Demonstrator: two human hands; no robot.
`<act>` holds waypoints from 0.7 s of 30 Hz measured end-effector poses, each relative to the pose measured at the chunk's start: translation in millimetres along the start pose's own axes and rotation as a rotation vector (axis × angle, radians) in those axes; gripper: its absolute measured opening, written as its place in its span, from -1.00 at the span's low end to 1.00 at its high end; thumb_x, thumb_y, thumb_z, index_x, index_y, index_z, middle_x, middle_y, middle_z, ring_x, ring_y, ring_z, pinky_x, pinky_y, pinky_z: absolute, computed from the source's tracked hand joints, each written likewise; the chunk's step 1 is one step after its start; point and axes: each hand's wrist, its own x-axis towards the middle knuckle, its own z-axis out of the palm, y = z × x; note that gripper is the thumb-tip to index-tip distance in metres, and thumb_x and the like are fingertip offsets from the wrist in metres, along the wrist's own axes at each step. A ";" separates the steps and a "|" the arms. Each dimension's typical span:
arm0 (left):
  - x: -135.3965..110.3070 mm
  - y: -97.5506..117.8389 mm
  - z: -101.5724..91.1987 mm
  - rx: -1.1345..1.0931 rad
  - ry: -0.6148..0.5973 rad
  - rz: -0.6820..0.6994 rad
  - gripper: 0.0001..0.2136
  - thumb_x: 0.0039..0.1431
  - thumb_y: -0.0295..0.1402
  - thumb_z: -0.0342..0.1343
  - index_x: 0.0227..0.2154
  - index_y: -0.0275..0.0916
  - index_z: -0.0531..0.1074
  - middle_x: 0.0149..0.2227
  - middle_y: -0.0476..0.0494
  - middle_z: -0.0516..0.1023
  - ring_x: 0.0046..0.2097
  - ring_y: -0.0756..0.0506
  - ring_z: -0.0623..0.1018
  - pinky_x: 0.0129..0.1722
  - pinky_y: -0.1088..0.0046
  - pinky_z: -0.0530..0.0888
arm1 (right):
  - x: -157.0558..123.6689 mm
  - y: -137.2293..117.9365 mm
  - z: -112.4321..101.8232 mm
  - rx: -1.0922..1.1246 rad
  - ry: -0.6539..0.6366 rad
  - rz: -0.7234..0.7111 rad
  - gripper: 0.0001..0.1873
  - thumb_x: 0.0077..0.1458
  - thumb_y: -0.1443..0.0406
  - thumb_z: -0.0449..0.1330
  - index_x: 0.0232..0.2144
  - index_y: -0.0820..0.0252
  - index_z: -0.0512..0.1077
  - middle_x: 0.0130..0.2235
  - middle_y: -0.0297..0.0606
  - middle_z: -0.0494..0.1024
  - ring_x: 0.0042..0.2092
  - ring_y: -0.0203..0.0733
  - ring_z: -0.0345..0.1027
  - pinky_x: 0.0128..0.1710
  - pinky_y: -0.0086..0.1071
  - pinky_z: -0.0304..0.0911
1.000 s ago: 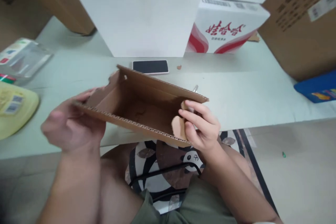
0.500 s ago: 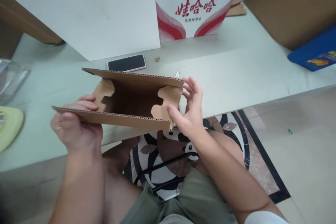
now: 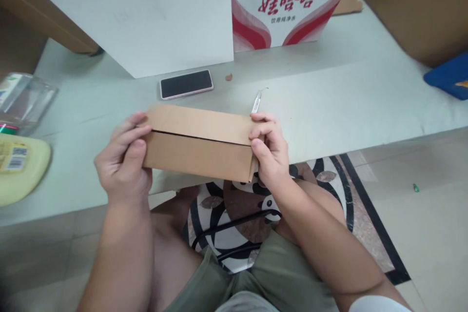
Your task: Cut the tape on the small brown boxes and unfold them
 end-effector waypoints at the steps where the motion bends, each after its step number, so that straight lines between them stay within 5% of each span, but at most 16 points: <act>1: 0.0 0.5 0.2 0.010 0.002 0.009 -0.83 0.33 -0.20 0.24 -0.12 -0.01 0.69 0.10 -0.04 0.65 0.20 -0.20 0.59 0.34 0.08 0.45 | -0.2 -1.7 0.5 -0.041 -0.001 0.009 -0.76 0.23 0.04 0.17 -0.34 0.04 0.39 0.05 -0.19 0.43 0.16 0.03 0.35 0.26 0.03 0.21; 12: -1.4 2.1 2.4 -0.055 0.027 0.104 -0.78 0.32 -0.35 0.22 -0.08 0.06 0.70 0.03 -0.01 0.71 0.08 -0.12 0.66 0.23 0.20 0.54 | -5.1 -6.8 7.9 -0.165 0.038 -0.054 -0.67 0.28 -0.01 0.03 -0.34 0.04 0.39 0.04 -0.14 0.41 0.16 0.08 0.36 0.26 0.09 0.25; 16: 3.9 -1.3 -6.8 -0.101 0.072 0.040 -0.78 0.18 -0.40 0.24 -0.18 -0.03 0.73 -0.03 -0.06 0.74 0.04 -0.16 0.67 0.22 0.13 0.52 | -2.2 -2.2 7.8 -0.082 -0.009 -0.046 -0.47 0.25 -0.20 0.00 0.11 -0.15 0.33 0.28 -0.16 0.34 0.33 0.17 0.29 0.34 0.17 0.23; 21: 17.1 -20.2 -31.3 -0.247 0.387 -0.236 -0.78 -0.07 -0.35 0.16 -0.38 -0.15 0.69 -0.16 -0.09 0.72 0.04 -0.20 0.63 0.24 0.09 0.46 | -1.5 14.1 18.9 0.013 -0.155 0.082 -0.21 0.24 -0.28 -0.05 0.38 -0.17 0.08 0.47 -0.18 0.19 0.46 0.15 0.13 0.43 0.17 0.18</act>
